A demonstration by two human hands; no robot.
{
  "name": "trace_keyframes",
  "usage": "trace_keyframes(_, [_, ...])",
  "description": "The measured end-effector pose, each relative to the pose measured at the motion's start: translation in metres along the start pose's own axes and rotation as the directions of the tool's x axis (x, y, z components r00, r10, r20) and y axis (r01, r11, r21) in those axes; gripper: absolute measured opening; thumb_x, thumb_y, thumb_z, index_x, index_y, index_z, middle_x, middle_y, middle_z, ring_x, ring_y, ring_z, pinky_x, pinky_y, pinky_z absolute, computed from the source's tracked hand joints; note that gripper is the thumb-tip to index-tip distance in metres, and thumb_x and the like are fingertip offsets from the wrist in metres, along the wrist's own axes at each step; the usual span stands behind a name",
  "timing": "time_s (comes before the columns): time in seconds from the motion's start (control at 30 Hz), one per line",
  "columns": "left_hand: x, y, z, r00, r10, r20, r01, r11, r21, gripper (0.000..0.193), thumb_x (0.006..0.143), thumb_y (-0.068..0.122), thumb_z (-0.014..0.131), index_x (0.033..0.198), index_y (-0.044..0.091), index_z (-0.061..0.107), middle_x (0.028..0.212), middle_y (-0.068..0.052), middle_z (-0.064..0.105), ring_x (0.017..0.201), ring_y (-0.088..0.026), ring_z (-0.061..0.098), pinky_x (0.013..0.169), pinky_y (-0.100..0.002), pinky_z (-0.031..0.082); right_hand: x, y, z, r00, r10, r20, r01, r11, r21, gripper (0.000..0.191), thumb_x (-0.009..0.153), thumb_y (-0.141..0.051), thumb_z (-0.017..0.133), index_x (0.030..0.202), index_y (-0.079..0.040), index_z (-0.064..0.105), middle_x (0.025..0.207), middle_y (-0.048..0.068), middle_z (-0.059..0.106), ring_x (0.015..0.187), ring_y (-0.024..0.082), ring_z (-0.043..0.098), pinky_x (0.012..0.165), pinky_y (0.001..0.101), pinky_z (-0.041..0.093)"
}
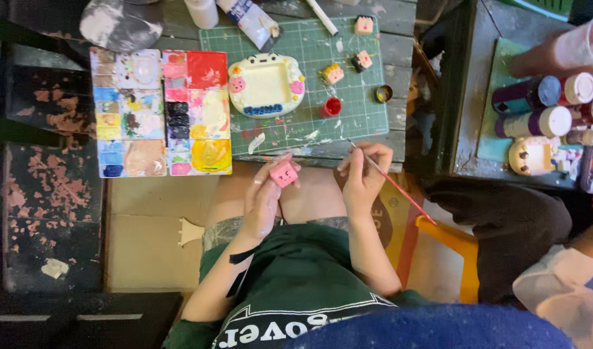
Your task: The person sits at a cluttered craft table painting small clay figurines with a paintbrush, dipping the brush into a multi-well paint palette to load pink and black paint and applying it to the figurine faces and bodies. They rotate the figurines in their hands to reach different sides, set finished pieces on the cutting mat, and pick up new unpainted figurines to continue.
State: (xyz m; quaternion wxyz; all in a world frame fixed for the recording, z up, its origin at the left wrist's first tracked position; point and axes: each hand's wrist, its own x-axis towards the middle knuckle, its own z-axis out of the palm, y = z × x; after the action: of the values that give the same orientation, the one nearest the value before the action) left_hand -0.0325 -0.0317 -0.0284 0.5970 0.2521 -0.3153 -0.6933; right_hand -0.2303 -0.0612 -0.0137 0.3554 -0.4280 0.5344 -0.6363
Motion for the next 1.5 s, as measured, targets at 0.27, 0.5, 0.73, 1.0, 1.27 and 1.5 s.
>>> trace_keyframes(0.27, [0.023,0.000,-0.012,0.997,-0.054,-0.059,0.048,0.994,-0.101,0.047,0.107,0.021,0.041,0.142,-0.009,0.048,0.133,-0.016,0.060,0.107,-0.023,0.059,0.104,-0.036,0.045,0.017,0.041,0.004,0.991,-0.127,0.030,0.131,0.969,-0.208,0.019,0.107,0.005,0.059,0.118,-0.003,0.046,0.118,0.014,0.061,0.084,0.013,0.062,0.080,0.0280,0.054])
trace_keyframes(0.5, [0.040,0.004,-0.010,0.994,-0.086,-0.063,0.082,0.994,-0.067,0.052,0.111,0.028,0.040,0.143,-0.012,0.050,0.116,-0.011,0.061,0.097,-0.018,0.055,0.099,-0.031,0.044,0.014,0.035,0.011,0.939,-0.343,0.036,0.315,0.811,-0.493,0.019,0.097,0.003,0.069,0.103,-0.004,0.052,0.102,0.015,0.067,0.077,0.019,0.065,0.071,0.0286,0.053])
trace_keyframes(0.73, [0.057,0.005,-0.003,0.986,-0.123,-0.117,0.119,0.992,-0.034,0.056,0.113,0.033,0.036,0.138,-0.013,0.055,0.102,-0.006,0.058,0.090,-0.015,0.051,0.091,-0.028,0.043,0.024,0.033,0.014,0.842,-0.529,0.104,0.502,0.699,-0.509,0.021,0.095,0.002,0.071,0.103,-0.005,0.053,0.100,0.018,0.072,0.083,0.031,0.071,0.077,0.0359,0.057])
trace_keyframes(1.0, [0.056,0.005,0.002,0.986,-0.110,-0.123,0.108,0.994,-0.024,0.054,0.113,0.033,0.036,0.136,-0.012,0.056,0.104,-0.007,0.059,0.091,-0.016,0.051,0.092,-0.029,0.043,0.027,0.031,0.010,0.837,-0.535,0.110,0.504,0.678,-0.535,0.023,0.093,0.002,0.073,0.103,-0.005,0.054,0.099,0.018,0.073,0.083,0.032,0.072,0.077,0.0370,0.058])
trace_keyframes(1.27, [0.055,0.011,0.003,0.990,-0.089,-0.106,0.087,0.996,-0.019,0.047,0.112,0.029,0.040,0.138,-0.007,0.055,0.109,-0.007,0.061,0.095,-0.016,0.054,0.091,-0.031,0.044,0.026,0.027,0.010,0.849,-0.520,0.094,0.482,0.689,-0.541,0.022,0.092,0.002,0.073,0.103,-0.006,0.055,0.101,0.017,0.072,0.086,0.033,0.073,0.078,0.0376,0.059])
trace_keyframes(1.5, [0.055,0.017,0.000,0.976,-0.130,-0.175,0.138,0.990,0.035,0.039,0.105,0.016,0.051,0.139,-0.001,0.054,0.127,-0.003,0.063,0.104,-0.011,0.058,0.092,-0.028,0.048,0.033,0.021,0.004,0.837,-0.537,0.107,0.505,0.682,-0.529,0.025,0.092,0.000,0.074,0.105,-0.006,0.054,0.102,0.015,0.073,0.082,0.029,0.073,0.072,0.0340,0.058])
